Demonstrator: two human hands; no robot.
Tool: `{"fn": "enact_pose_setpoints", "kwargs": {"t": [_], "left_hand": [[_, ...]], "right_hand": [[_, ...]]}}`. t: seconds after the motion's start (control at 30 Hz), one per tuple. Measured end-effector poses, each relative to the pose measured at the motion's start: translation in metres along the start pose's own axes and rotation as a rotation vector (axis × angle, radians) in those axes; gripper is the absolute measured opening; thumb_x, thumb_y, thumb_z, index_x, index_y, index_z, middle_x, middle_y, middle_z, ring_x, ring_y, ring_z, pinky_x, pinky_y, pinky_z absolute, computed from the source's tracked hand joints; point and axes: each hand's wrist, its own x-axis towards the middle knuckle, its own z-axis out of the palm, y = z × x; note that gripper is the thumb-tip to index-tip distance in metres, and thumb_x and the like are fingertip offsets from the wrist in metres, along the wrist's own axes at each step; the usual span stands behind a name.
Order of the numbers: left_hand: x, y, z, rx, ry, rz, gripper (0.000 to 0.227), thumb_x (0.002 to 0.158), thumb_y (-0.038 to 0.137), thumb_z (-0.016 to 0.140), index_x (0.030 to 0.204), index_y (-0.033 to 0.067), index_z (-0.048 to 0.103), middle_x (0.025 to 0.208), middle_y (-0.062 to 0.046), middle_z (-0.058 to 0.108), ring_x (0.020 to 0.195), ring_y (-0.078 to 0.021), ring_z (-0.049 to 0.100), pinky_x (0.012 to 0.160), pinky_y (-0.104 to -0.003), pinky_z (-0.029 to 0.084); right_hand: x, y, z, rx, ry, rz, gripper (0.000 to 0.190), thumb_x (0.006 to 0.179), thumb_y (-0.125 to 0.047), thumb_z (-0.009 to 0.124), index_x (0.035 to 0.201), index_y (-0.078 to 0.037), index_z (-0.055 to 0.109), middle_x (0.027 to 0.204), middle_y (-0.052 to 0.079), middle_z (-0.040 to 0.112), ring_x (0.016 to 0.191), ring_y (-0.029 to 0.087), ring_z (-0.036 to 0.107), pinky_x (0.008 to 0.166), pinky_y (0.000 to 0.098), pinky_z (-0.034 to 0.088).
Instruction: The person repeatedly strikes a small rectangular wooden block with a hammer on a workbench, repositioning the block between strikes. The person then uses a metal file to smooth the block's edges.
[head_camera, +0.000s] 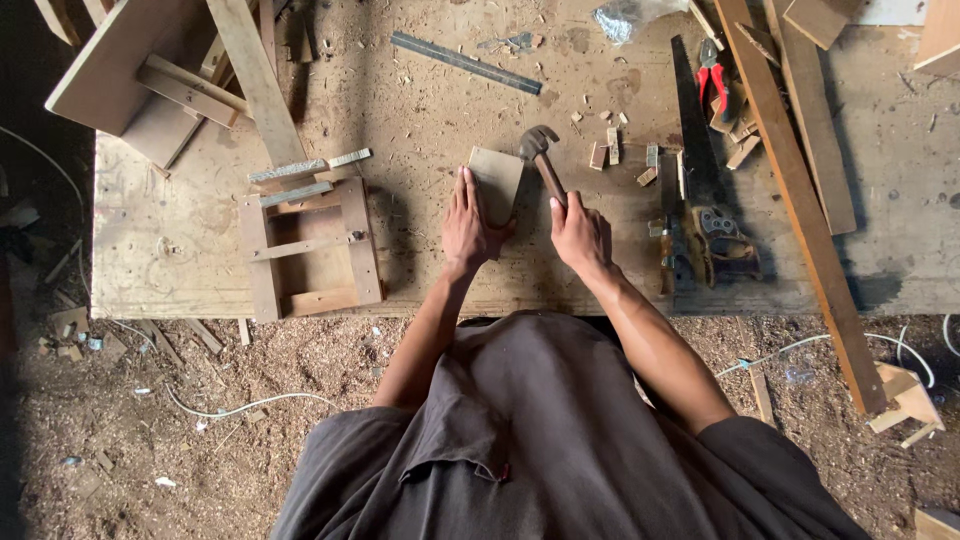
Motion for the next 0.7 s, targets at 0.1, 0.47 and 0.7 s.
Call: {"fn": "enact_pose_setpoints", "kwargs": {"t": [0.1, 0.47, 0.7], "left_hand": [[0.002, -0.004, 0.007, 0.006, -0.005, 0.021, 0.134, 0.072, 0.061, 0.084, 0.159, -0.0058, 0.007, 0.166, -0.022, 0.023, 0.150, -0.0363, 0.030, 0.122, -0.045, 0.030], [0.001, -0.001, 0.014, -0.011, 0.046, 0.019, 0.134, 0.070, 0.060, 0.086, 0.159, -0.0074, 0.010, 0.163, -0.023, 0.028, 0.147, -0.0389, 0.034, 0.119, -0.045, 0.037], [-0.001, -0.005, 0.020, -0.024, 0.086, 0.016, 0.129, 0.071, 0.056, 0.086, 0.158, -0.0064, 0.014, 0.161, -0.024, 0.031, 0.145, -0.0398, 0.036, 0.118, -0.046, 0.037]], "right_hand": [[0.000, 0.003, -0.001, 0.023, 0.015, 0.013, 0.029, 0.109, -0.035, 0.054, 0.097, -0.009, 0.055, 0.058, 0.017, 0.062, 0.051, 0.038, 0.063, 0.046, 0.0493, 0.046], [0.003, 0.010, 0.001, 0.030, 0.034, 0.026, 0.029, 0.110, -0.034, 0.053, 0.098, -0.008, 0.055, 0.056, 0.015, 0.060, 0.047, 0.034, 0.062, 0.042, 0.0445, 0.045], [0.002, 0.008, 0.011, 0.133, -0.065, 0.047, 0.031, 0.110, -0.034, 0.051, 0.097, -0.006, 0.054, 0.056, 0.017, 0.060, 0.044, 0.033, 0.063, 0.041, 0.0444, 0.045]]}}
